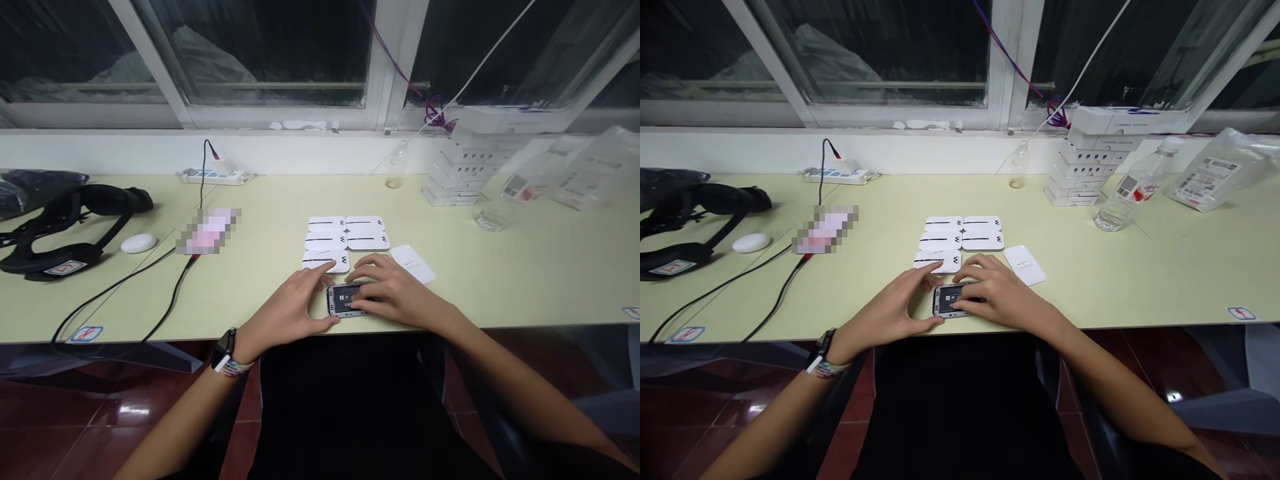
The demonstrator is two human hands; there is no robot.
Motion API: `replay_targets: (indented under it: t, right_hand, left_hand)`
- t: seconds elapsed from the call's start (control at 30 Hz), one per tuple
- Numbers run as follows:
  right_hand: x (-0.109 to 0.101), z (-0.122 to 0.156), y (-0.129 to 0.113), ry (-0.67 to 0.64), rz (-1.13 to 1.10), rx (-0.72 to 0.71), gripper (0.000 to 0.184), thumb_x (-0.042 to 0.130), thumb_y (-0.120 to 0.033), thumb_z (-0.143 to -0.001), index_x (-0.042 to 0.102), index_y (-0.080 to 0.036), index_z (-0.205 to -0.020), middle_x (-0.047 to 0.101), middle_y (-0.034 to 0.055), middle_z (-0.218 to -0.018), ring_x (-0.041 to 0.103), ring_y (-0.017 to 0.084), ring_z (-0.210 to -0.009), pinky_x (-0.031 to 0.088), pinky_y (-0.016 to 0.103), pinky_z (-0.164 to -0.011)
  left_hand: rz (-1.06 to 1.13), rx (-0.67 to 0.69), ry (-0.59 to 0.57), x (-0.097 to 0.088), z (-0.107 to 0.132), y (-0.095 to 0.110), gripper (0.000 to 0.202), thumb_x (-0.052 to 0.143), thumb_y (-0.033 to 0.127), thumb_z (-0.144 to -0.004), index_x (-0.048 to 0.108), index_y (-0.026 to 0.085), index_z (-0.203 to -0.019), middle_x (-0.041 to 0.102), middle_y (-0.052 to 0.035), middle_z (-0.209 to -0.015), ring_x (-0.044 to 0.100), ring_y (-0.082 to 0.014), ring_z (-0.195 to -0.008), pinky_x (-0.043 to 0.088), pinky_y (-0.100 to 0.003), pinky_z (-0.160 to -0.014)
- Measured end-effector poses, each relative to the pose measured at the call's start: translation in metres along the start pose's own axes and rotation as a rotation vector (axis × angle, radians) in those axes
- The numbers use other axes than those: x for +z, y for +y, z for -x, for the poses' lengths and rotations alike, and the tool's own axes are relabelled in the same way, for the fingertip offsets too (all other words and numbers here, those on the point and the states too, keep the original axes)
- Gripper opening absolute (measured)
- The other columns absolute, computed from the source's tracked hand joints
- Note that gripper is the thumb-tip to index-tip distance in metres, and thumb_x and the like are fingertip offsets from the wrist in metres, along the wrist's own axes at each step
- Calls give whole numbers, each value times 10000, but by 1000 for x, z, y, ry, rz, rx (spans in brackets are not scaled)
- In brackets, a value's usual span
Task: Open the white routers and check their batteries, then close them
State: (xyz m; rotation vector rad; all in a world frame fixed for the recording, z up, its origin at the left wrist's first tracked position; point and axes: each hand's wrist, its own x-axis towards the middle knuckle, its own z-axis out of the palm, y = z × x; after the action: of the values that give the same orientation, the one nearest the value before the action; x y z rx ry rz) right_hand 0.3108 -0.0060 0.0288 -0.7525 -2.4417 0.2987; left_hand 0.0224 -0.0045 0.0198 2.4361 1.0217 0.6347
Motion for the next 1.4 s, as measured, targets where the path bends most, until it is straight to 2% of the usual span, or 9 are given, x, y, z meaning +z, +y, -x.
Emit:
replay_targets:
  t: [0.1, 0.23, 0.43, 0.6, 0.73, 0.87, 1.1, 1.27, 1.4]
  right_hand:
    - [-14, 22, 17, 140, 113, 189, 264, 672, -380, -1090, 786, -262, -883, 765, 101, -1183, 677, 318, -1160, 603, 535, -968]
    - [-26, 54, 46, 433, 450, 648, 326, 666, -533, -1037, 756, -256, -892, 709, 121, -963, 666, 343, -978, 586, 480, -752]
    - [-17, 68, 53, 328, 542, 860, 680, 720, -767, -879, 740, -208, -1265, 749, 147, -1034, 719, 374, -966, 574, 441, -685]
    - [-26, 71, 55, 331, 297, 862, 544, 753, -472, -866, 714, -214, -1344, 819, 146, -1196, 772, 368, -992, 595, 440, -728]
    - [-37, 75, 53, 409, 178, 796, 320, 646, -358, -917, 736, -230, -1196, 825, 100, -1101, 768, 334, -958, 612, 462, -800]
    - [-26, 63, 27, 446, 96, 458, 181, 552, -275, -1046, 728, -250, -1083, 793, 94, -1051, 755, 294, -969, 618, 453, -835]
    - [18, 28, -13, 206, 268, -77, 339, 598, -141, -1069, 738, -219, -1368, 818, 121, -1305, 739, 307, -1073, 649, 485, -878]
    - [22, 25, -16, 132, 199, -49, 339, 720, -339, -1059, 750, -193, -1363, 761, 139, -1392, 653, 335, -1186, 619, 529, -993]
    - [19, 28, -14, 65, 82, 23, 368, 656, -309, -1099, 702, -238, -1457, 692, 117, -1500, 612, 310, -1306, 582, 524, -1105]
  left_hand:
    - [8, -9, -19, -1, 1, -1, 922, 836, 425, -949, 324, 336, -1711, 699, -101, -1412, 680, -337, -1251, 555, -555, -1119]
    - [15, 7, -12, 0, 1, -2, 904, 833, 410, -947, 340, 344, -1701, 694, -100, -1402, 677, -332, -1239, 552, -559, -1123]
    - [20, 14, -8, 0, 0, -3, 880, 826, 411, -951, 352, 348, -1690, 695, -98, -1388, 678, -329, -1217, 555, -563, -1116]
    - [19, 14, -4, 0, 1, -4, 892, 835, 424, -948, 350, 349, -1693, 698, -91, -1388, 676, -322, -1226, 552, -555, -1123]
    - [20, 23, 4, 1, 2, -5, 893, 844, 439, -939, 369, 344, -1690, 704, -88, -1392, 684, -320, -1227, 555, -549, -1121]
    - [16, 9, -8, 0, 3, -4, 924, 838, 437, -954, 321, 353, -1715, 697, -96, -1407, 681, -327, -1236, 549, -551, -1124]
    - [10, 16, -2, 1, 3, -4, 997, 860, 433, -952, 260, 376, -1747, 692, -87, -1430, 681, -324, -1259, 543, -538, -1141]
    - [-19, 44, -7, 2, 2, -5, 917, 856, 421, -962, 330, 349, -1710, 663, -105, -1484, 653, -337, -1329, 532, -543, -1168]
    - [-30, 57, -2, 1, 3, -4, 852, 842, 419, -973, 377, 328, -1682, 657, -114, -1502, 641, -345, -1369, 530, -552, -1180]
